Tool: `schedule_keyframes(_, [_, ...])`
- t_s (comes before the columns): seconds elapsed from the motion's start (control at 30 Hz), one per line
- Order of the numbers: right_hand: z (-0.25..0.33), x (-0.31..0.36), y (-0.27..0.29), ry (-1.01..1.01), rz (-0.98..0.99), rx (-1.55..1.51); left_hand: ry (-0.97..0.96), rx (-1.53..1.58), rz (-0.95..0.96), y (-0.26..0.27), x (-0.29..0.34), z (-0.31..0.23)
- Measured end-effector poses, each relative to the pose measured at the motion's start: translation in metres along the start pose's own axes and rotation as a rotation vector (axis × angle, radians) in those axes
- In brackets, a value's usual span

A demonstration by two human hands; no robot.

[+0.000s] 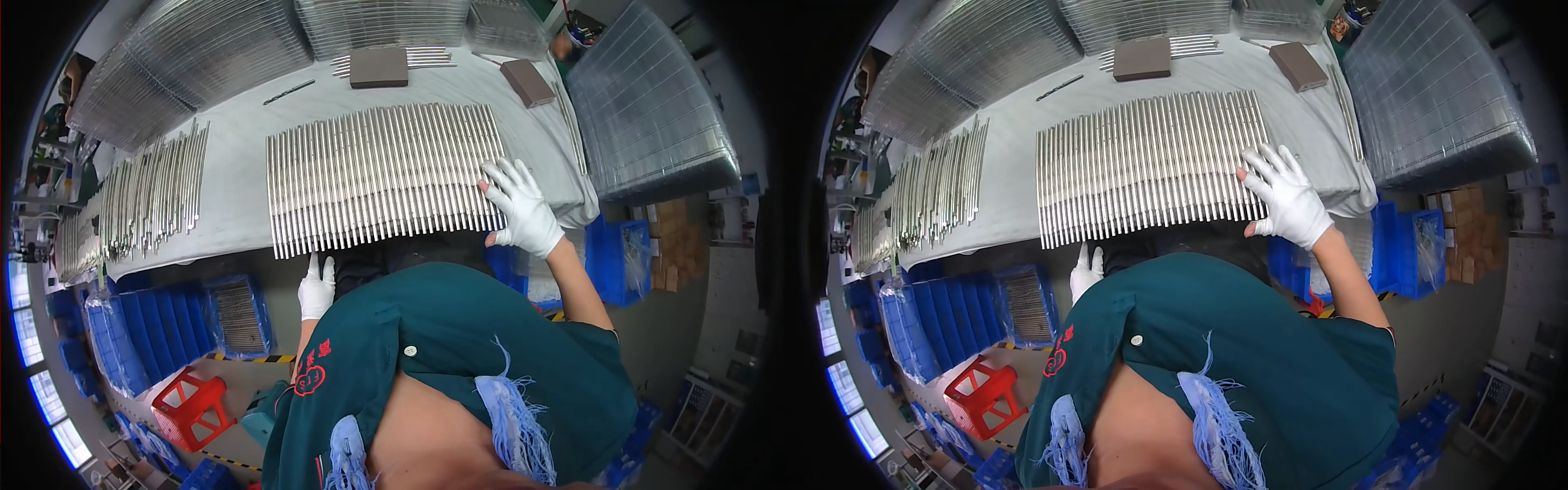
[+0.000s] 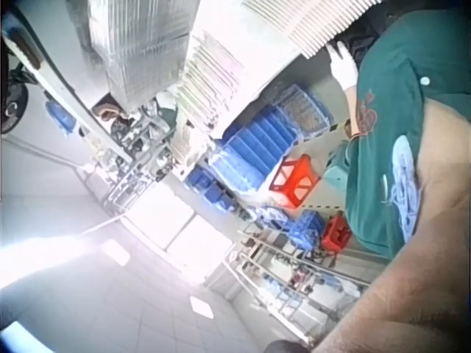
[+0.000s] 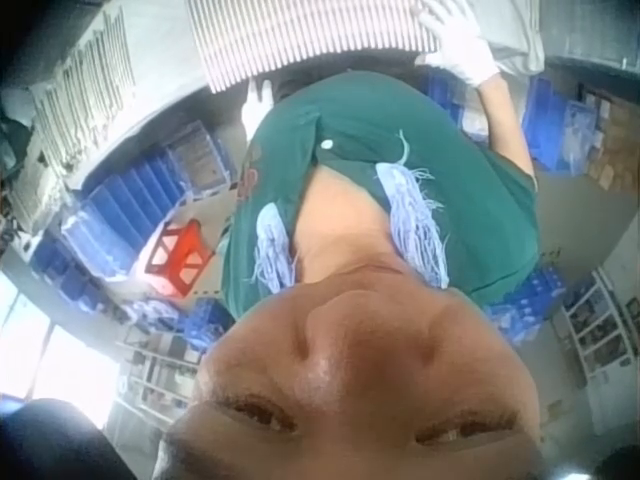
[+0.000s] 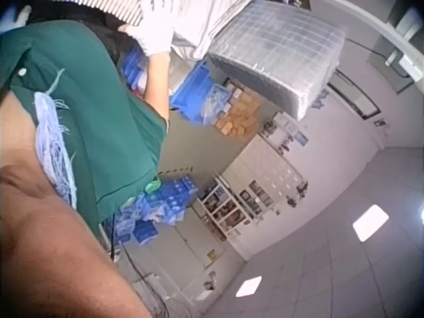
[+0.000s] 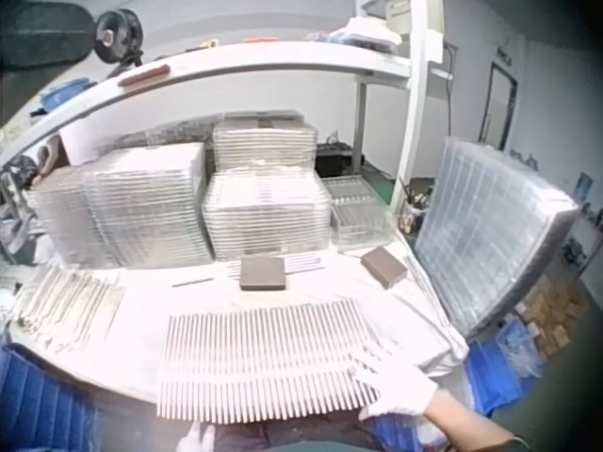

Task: Gathering and aligning metal rods on a workbench using hand blocks.

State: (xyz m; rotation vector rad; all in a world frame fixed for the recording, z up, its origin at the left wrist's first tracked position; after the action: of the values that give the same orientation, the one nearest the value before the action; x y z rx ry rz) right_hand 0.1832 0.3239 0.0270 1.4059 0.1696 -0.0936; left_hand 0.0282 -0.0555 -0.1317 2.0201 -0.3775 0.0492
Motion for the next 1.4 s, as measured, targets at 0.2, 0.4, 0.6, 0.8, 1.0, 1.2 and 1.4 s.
schedule_keyframes(0.2, [0.001, 0.0, 0.0, -0.031, 0.018, 0.006, 0.02, -0.022, 0.019, 0.005, 0.0, -0.006])
schedule_keyframes(0.4, [0.002, -0.001, 0.0, -0.023, 0.002, 0.006, 0.001, -0.012, -0.006, 0.003, 0.0, -0.003])
schedule_keyframes(0.6, [0.002, -0.001, 0.0, -0.025, 0.009, 0.014, -0.005, -0.005, 0.009, 0.003, 0.0, -0.002])
schedule_keyframes(0.8, [0.001, 0.0, 0.001, -0.023, 0.032, -0.007, -0.01, -0.017, -0.009, 0.0, 0.0, 0.0])
schedule_keyframes(1.0, [0.001, 0.0, 0.001, -0.022, 0.033, -0.01, 0.0, 0.015, -0.002, -0.008, -0.003, 0.011])
schedule_keyframes(1.2, [0.0, 0.0, 0.0, -0.03, 0.005, 0.003, 0.014, 0.069, -0.004, -0.01, -0.005, 0.011])
schedule_keyframes(1.4, [-0.02, -0.014, 0.026, -0.094, -0.128, -0.078, -0.017, 0.013, -0.007, -0.013, -0.005, 0.019])
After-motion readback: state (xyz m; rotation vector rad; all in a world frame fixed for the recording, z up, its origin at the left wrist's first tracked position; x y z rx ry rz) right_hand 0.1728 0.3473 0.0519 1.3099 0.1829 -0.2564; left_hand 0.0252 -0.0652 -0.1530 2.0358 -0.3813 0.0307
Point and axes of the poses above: each hand's wrist, its own x-axis away from the middle knuckle, its own y-axis out of the back of the hand, z = x × y, the point moved 4 cm from there along -x, towards the middle knuckle, and after that the axes turned 1 degree about -z, right-handed, at the moved point
